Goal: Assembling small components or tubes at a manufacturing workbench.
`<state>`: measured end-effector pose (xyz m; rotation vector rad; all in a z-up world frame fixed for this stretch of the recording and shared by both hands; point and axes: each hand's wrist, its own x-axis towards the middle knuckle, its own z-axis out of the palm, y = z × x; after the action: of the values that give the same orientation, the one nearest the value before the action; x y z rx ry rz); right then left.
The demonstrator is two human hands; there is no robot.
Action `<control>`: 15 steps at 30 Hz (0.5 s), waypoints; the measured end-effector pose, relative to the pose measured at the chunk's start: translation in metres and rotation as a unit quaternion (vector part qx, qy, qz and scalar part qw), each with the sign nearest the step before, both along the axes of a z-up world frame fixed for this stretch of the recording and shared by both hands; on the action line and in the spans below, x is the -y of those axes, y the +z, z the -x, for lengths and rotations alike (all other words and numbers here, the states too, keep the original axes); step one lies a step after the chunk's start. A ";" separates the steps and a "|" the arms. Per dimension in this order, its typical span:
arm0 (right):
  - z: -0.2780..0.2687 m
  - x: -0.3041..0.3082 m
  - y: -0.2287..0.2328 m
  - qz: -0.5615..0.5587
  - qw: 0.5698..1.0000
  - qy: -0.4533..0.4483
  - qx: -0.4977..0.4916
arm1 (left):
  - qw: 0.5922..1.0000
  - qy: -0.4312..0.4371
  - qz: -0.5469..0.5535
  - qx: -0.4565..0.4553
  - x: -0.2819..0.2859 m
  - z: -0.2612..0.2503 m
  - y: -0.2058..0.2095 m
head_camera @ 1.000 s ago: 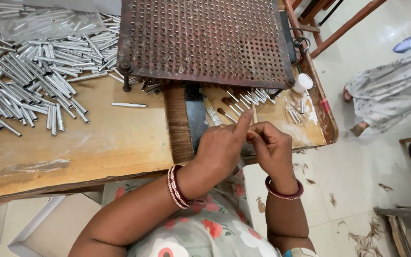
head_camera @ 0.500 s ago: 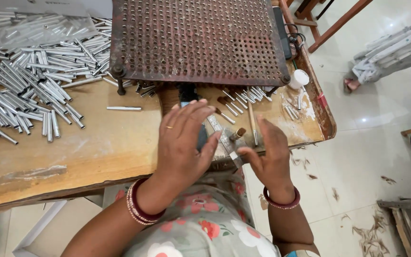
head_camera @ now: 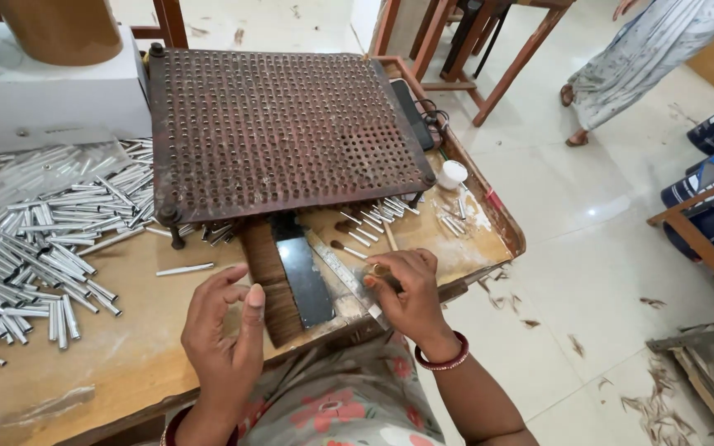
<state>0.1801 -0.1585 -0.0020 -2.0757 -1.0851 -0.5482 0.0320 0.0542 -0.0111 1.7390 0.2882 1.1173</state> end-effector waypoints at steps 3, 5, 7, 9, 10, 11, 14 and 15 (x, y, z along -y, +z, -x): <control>-0.005 0.000 -0.003 0.021 0.999 -0.027 -0.018 | 1.000 -0.031 0.000 0.003 -0.005 0.003 -0.010; -0.004 0.000 -0.004 0.015 0.999 -0.035 -0.012 | 1.000 -0.026 0.004 0.008 -0.005 0.004 -0.004; -0.003 0.001 -0.006 0.011 0.999 -0.043 -0.012 | 1.000 -0.023 0.010 0.008 -0.003 0.006 -0.002; -0.008 0.001 -0.006 0.000 0.999 -0.032 0.003 | 0.999 -0.024 0.024 0.025 -0.002 0.005 -0.001; -0.007 0.001 -0.007 -0.002 0.999 -0.034 0.004 | 0.999 -0.025 0.023 0.025 -0.003 0.005 -0.001; -0.007 0.001 -0.008 0.010 0.999 -0.038 -0.006 | 0.999 -0.019 0.017 0.020 -0.002 0.006 -0.002; -0.002 0.001 -0.006 0.006 0.999 -0.042 -0.009 | 1.000 -0.015 0.007 0.014 0.001 0.009 -0.002; -0.005 -0.001 -0.003 -0.009 0.999 -0.037 0.007 | 1.000 -0.014 0.002 0.022 0.000 0.006 0.000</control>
<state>0.1847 -0.1571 -0.0047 -2.1060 -1.0112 -0.6070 0.0256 0.0538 -0.0111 1.7076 0.2391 1.1328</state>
